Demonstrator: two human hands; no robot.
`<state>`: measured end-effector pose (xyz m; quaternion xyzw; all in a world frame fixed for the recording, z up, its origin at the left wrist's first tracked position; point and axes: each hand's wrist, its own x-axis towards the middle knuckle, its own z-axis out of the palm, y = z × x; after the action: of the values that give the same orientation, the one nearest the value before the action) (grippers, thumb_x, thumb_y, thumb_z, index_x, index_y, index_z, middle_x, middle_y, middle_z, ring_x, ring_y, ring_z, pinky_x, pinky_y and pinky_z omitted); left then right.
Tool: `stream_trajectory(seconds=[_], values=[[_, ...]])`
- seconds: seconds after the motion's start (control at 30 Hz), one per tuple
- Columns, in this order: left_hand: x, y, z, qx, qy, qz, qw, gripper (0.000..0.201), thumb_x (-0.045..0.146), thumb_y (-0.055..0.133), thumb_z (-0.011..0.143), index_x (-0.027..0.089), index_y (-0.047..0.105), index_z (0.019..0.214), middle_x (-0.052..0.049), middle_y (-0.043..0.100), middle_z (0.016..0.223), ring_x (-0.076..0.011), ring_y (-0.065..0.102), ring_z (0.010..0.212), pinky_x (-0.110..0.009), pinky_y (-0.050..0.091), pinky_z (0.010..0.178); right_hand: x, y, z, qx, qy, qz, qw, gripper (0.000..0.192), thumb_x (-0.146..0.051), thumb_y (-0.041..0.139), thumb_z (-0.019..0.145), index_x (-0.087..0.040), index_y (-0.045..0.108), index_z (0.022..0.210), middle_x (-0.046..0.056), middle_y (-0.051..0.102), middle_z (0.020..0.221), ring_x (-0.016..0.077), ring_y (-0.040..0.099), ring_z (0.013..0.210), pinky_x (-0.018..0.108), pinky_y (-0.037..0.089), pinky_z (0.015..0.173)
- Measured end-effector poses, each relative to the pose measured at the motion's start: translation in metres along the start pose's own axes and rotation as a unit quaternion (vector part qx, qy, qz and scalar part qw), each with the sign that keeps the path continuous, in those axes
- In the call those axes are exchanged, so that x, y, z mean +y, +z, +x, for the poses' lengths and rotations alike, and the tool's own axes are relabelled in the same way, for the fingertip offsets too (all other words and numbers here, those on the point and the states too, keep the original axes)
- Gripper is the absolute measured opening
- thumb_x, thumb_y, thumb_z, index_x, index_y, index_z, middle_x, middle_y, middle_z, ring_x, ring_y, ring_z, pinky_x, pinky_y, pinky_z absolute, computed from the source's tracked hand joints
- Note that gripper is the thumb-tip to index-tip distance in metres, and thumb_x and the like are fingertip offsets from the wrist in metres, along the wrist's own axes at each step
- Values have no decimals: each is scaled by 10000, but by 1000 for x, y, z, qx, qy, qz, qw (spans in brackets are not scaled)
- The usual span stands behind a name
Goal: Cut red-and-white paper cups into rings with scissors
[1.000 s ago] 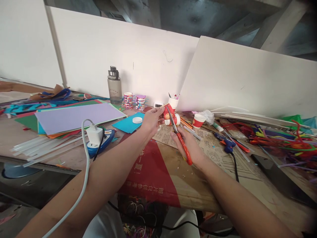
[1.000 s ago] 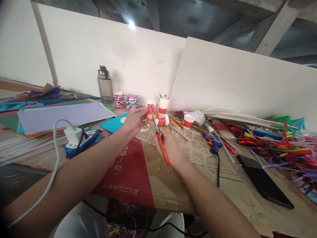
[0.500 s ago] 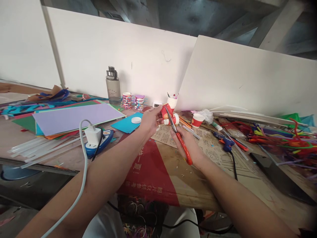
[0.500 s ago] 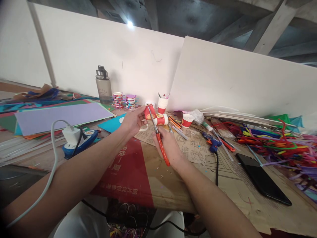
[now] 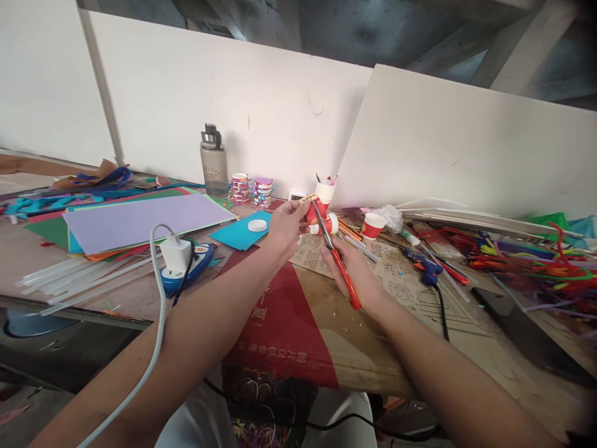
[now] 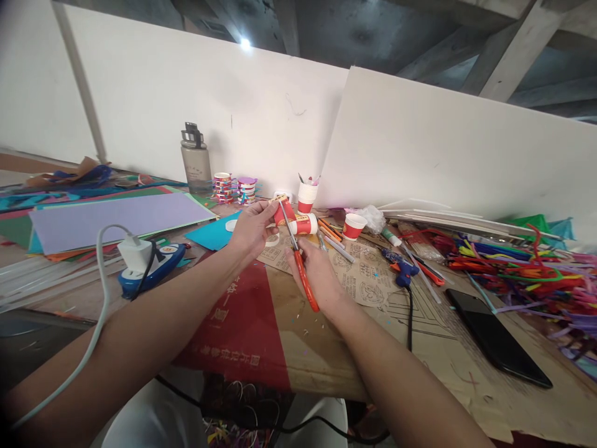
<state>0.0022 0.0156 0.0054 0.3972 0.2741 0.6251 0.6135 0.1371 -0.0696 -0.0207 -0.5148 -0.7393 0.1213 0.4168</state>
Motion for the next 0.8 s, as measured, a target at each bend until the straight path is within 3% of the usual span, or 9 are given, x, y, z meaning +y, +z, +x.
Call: stream_trajectory(seconds=[0.37,0.5,0.6,0.8], values=[[2,-2,3,-17,-23,-22,999,297,328,835,755,138,609,727,3,636,641,-69,533,498,-187,401,425,4,0,0,18,-18,-13,1000,322,-469,437,953,-237,418,732,-19,449,641,150,360,621,290,329,595],[5,-4,5,3,-42,-42,998,261,303,794,800,138,599,742,-2,647,660,-65,543,511,-171,389,430,5,0,0,2,-22,-13,1000,306,-453,451,948,-237,414,735,-24,447,646,147,363,622,285,326,595],[8,-4,6,16,-30,-29,999,294,254,789,800,150,544,675,17,620,621,-55,523,495,-166,385,435,5,0,0,-6,-22,-11,1000,275,-439,477,932,-235,421,755,-26,445,660,146,371,627,283,331,599],[6,0,2,-12,-17,22,1000,275,251,771,823,144,567,672,14,607,593,-58,498,467,-176,373,420,5,-2,1,-6,-15,-7,1000,245,-440,481,926,-230,452,803,-13,461,689,159,410,648,295,356,618]])
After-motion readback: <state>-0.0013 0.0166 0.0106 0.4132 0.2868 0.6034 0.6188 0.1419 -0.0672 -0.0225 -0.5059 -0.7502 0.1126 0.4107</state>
